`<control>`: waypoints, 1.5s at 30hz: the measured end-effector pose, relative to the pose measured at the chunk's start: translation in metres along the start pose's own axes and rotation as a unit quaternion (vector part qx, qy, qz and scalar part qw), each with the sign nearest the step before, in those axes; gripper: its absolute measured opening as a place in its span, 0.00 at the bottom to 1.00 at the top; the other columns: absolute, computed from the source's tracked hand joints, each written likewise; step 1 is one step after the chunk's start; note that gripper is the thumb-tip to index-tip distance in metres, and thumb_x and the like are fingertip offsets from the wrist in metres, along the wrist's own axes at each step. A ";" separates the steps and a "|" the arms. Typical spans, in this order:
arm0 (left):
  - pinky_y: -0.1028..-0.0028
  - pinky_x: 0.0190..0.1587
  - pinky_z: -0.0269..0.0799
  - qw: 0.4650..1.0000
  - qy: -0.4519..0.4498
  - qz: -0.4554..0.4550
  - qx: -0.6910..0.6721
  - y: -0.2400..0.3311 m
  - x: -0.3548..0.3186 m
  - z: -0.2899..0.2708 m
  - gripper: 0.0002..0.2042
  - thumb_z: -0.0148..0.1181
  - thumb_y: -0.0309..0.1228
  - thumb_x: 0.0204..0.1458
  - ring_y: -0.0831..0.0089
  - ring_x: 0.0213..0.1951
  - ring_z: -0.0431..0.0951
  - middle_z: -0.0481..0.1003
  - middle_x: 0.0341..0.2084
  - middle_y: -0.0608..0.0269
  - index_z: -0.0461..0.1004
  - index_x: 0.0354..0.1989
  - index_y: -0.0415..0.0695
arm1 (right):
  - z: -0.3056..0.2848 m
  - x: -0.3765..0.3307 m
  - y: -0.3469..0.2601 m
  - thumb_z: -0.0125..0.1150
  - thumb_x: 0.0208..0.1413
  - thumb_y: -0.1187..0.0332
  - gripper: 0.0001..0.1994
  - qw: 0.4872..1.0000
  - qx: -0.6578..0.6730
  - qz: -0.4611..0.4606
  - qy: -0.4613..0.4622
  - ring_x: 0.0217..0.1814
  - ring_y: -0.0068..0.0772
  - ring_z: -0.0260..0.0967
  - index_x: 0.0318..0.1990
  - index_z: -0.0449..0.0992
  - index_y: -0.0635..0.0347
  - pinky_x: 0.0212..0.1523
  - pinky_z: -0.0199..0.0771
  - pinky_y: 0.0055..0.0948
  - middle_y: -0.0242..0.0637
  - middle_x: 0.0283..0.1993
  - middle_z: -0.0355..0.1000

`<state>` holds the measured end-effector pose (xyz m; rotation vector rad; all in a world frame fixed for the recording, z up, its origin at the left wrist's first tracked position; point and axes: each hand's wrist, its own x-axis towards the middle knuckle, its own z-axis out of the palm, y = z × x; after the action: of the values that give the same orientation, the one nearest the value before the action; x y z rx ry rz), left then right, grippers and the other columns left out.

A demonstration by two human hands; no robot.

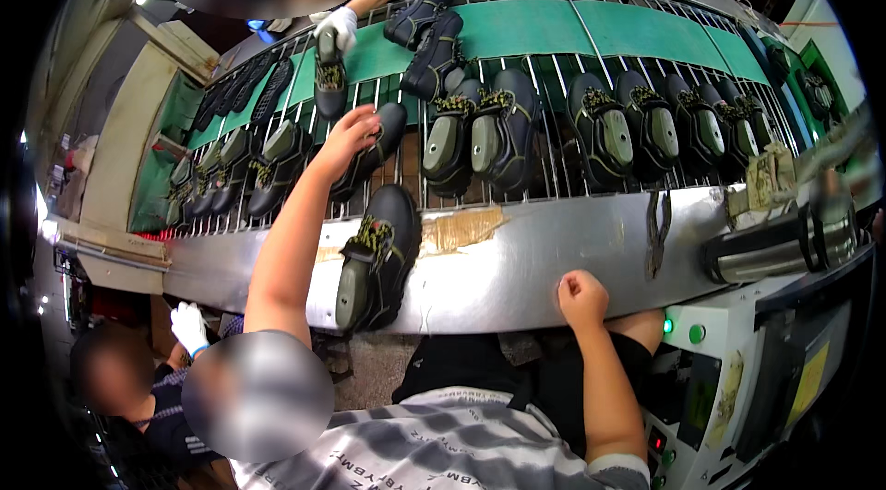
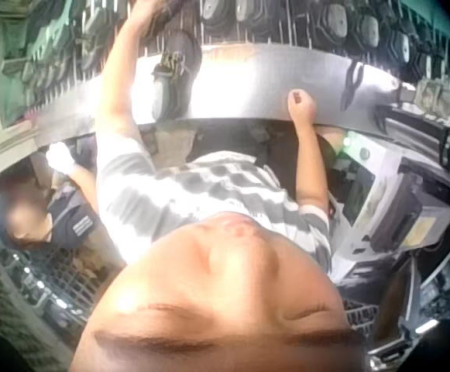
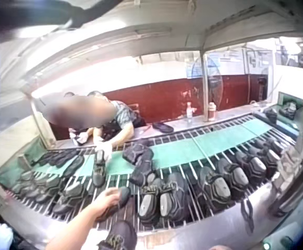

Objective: The person picks up shoes from a conveyor belt, places them into a machine for processing, and then returns the shoes to the belt.

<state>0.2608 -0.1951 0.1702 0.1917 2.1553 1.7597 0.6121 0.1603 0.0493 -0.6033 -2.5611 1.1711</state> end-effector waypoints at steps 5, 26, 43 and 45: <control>0.68 0.55 0.65 0.979 0.072 0.037 0.186 -0.044 0.197 -0.022 0.42 0.69 0.52 0.42 0.62 0.52 0.71 0.71 0.51 0.47 0.63 0.61 0.36 | 0.010 0.011 -0.021 0.63 0.40 0.72 0.07 0.991 -0.100 -0.080 0.036 0.18 0.41 0.62 0.19 0.69 0.55 0.21 0.62 0.35 0.35 0.16 0.61; 0.61 0.52 0.73 0.951 -0.083 0.002 -0.299 0.074 -0.165 0.087 0.23 0.61 0.33 0.50 0.62 0.47 0.77 0.74 0.48 0.53 0.69 0.54 0.39 | -0.025 -0.018 -0.022 0.62 0.50 0.69 0.25 0.877 0.464 0.061 -0.106 0.36 0.23 0.69 0.57 0.67 0.61 0.38 0.68 0.22 0.34 0.39 0.73; 0.74 0.35 0.75 0.748 -0.656 0.050 0.085 -0.031 -0.395 0.504 0.13 0.55 0.36 0.58 0.74 0.30 0.79 0.80 0.27 0.64 0.78 0.33 0.37 | -0.307 -0.328 0.055 0.58 0.53 0.57 0.28 0.595 0.747 -0.081 0.285 0.57 0.44 0.69 0.58 0.67 0.66 0.61 0.67 0.42 0.45 0.55 0.71; 0.74 0.27 0.71 0.792 -0.556 0.161 0.193 -0.073 -0.386 0.506 0.13 0.57 0.35 0.57 0.75 0.22 0.77 0.77 0.18 0.62 0.77 0.26 0.38 | -0.356 -0.375 0.073 0.62 0.49 0.62 0.29 0.640 0.604 0.041 0.473 0.55 0.42 0.70 0.58 0.66 0.65 0.58 0.69 0.37 0.43 0.54 0.71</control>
<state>0.8059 0.1313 0.0860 1.3736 1.5186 0.8304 1.1031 0.2604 0.1982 -0.6477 -0.5786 1.6122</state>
